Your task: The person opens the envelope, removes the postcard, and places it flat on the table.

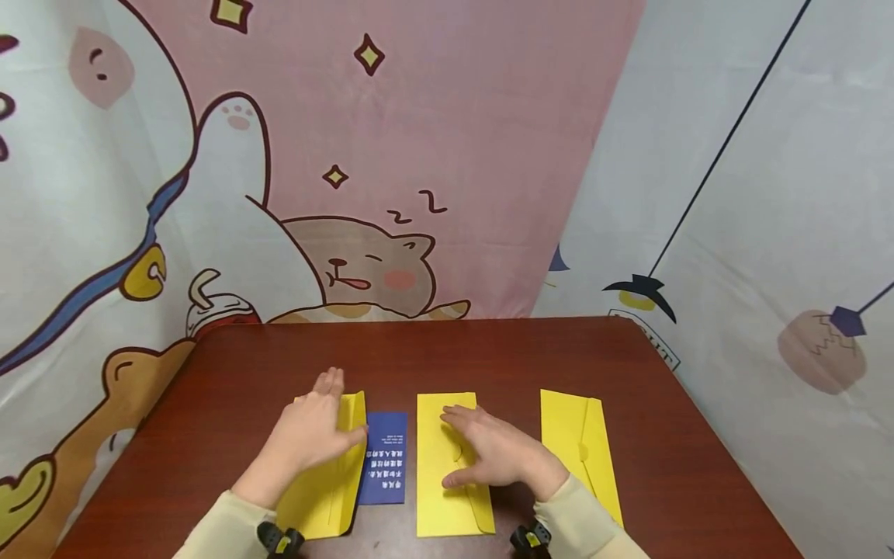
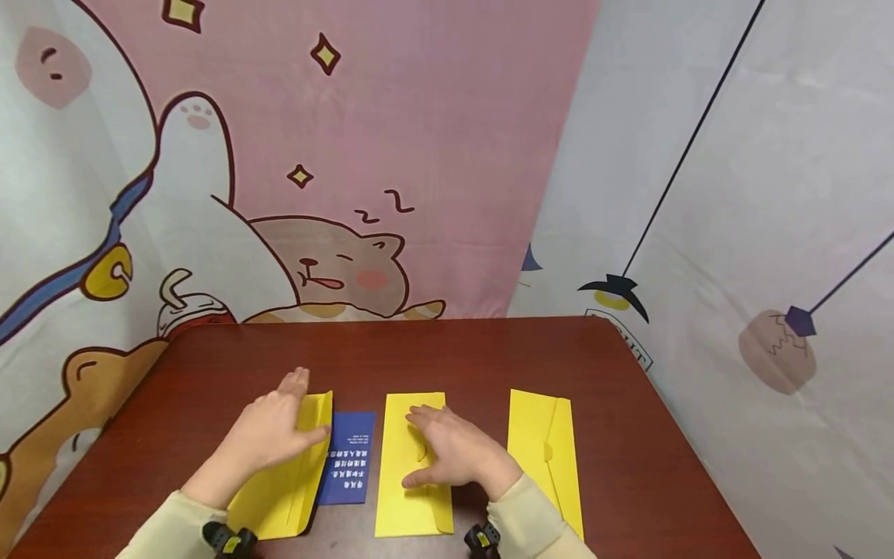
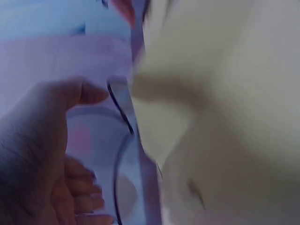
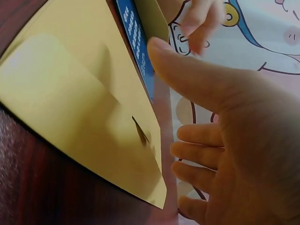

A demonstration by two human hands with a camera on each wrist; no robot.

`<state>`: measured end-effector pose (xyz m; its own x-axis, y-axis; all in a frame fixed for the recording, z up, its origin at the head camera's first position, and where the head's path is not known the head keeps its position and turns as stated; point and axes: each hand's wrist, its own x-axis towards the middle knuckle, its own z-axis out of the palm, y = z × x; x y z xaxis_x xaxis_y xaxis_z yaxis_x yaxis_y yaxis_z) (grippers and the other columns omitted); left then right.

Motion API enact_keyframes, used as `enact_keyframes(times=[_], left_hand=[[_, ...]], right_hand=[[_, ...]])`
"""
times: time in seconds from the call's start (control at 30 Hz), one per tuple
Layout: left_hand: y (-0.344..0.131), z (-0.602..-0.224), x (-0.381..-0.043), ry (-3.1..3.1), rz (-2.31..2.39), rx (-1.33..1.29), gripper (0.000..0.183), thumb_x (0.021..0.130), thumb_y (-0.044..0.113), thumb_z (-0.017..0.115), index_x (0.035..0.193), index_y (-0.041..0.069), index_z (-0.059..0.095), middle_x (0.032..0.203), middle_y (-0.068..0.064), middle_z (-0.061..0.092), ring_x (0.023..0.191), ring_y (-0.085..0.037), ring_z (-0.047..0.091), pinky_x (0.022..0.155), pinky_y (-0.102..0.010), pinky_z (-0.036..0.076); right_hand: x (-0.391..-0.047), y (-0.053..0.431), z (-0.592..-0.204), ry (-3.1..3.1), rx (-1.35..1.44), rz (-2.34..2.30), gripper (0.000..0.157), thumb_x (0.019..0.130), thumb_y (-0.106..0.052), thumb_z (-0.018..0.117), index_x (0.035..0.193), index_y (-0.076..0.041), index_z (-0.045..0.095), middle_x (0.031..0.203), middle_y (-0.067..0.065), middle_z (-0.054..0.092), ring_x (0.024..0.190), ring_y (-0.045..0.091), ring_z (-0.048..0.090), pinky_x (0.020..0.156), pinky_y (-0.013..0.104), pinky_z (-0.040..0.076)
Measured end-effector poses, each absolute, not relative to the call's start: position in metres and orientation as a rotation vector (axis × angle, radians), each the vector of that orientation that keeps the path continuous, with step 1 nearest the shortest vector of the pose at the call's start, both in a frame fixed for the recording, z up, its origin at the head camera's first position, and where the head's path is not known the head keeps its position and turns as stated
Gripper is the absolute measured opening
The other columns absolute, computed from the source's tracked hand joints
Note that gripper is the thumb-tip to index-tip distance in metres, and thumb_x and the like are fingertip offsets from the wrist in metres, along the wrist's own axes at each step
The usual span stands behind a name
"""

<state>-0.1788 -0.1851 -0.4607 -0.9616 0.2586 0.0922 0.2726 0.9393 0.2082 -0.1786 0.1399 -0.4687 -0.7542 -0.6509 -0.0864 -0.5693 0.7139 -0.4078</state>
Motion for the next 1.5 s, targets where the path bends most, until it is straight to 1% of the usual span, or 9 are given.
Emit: enact_keyframes(times=[0.1,0.17,0.3,0.47,0.63,0.9,1.23,1.5], left_hand=[[-0.152,-0.456,-0.172,-3.030,-0.291,-0.716,0.117,0.082,0.061,0.079,0.161,-0.010,0.030,0.168,-0.027,0.026,0.155,-0.043,0.027,0.120,-0.058,0.033],[-0.132,-0.457,-0.169,-3.041,-0.268,-0.879,0.123,0.079,0.066,0.079,0.163,-0.008,0.027,0.170,-0.025,0.022,0.157,-0.040,0.022,0.123,-0.056,0.027],[-0.104,-0.465,-0.172,-3.095,-0.217,-1.024,0.136,0.074,0.080,0.076,0.166,-0.004,0.021,0.173,-0.021,0.016,0.160,-0.035,0.016,0.126,-0.053,0.020],[-0.091,-0.474,-0.177,-3.175,-0.145,-1.050,0.152,0.062,0.097,0.069,0.167,-0.001,0.018,0.174,-0.020,0.010,0.161,-0.032,0.009,0.127,-0.053,0.015],[-0.084,-0.478,-0.181,-3.233,-0.020,-1.057,0.159,0.056,0.104,0.062,0.169,0.003,0.013,0.176,-0.018,0.006,0.162,-0.030,0.005,0.128,-0.054,0.011],[-0.080,-0.482,-0.182,-3.320,0.017,-1.033,0.159,0.055,0.101,0.067,0.169,0.004,0.013,0.176,-0.016,0.007,0.162,-0.029,0.005,0.128,-0.055,0.011],[-0.077,-0.479,-0.183,-3.361,0.040,-0.999,0.160,0.055,0.099,0.070,0.168,0.001,0.013,0.175,-0.018,0.008,0.162,-0.030,0.009,0.128,-0.053,0.012],[-0.075,-0.477,-0.180,-3.359,0.048,-0.985,0.161,0.053,0.098,0.072,0.168,-0.001,0.016,0.175,-0.019,0.011,0.161,-0.032,0.011,0.128,-0.052,0.013]], right_hand=[[-0.180,0.141,-0.467,2.678,-1.004,-0.477,0.102,0.082,-0.057,0.087,0.157,-0.002,0.047,0.164,0.014,0.043,0.154,0.033,0.035,0.125,0.054,0.023],[-0.182,0.141,-0.466,2.668,-1.026,-0.441,0.103,0.081,-0.056,0.088,0.158,-0.001,0.047,0.165,0.015,0.042,0.155,0.035,0.033,0.125,0.056,0.020],[-0.186,0.142,-0.464,2.657,-1.053,-0.371,0.106,0.080,-0.056,0.090,0.158,0.001,0.045,0.165,0.018,0.040,0.155,0.036,0.032,0.125,0.058,0.020],[-0.186,0.141,-0.463,2.642,-1.044,-0.320,0.109,0.077,-0.057,0.090,0.158,0.000,0.045,0.165,0.017,0.041,0.155,0.036,0.032,0.125,0.058,0.019],[-0.186,0.141,-0.462,2.648,-1.025,-0.280,0.112,0.075,-0.059,0.092,0.159,-0.001,0.045,0.165,0.017,0.041,0.154,0.037,0.033,0.125,0.058,0.019],[-0.181,0.140,-0.465,2.635,-0.991,-0.236,0.114,0.074,-0.060,0.092,0.160,-0.003,0.044,0.167,0.014,0.039,0.155,0.035,0.032,0.125,0.060,0.019],[-0.179,0.140,-0.464,2.691,-0.980,-0.182,0.112,0.072,-0.059,0.093,0.157,-0.001,0.048,0.164,0.014,0.044,0.153,0.031,0.038,0.124,0.062,0.020],[-0.179,0.142,-0.459,2.681,-0.971,-0.173,0.111,0.073,-0.059,0.092,0.157,-0.002,0.048,0.163,0.013,0.046,0.152,0.030,0.040,0.124,0.062,0.019]])
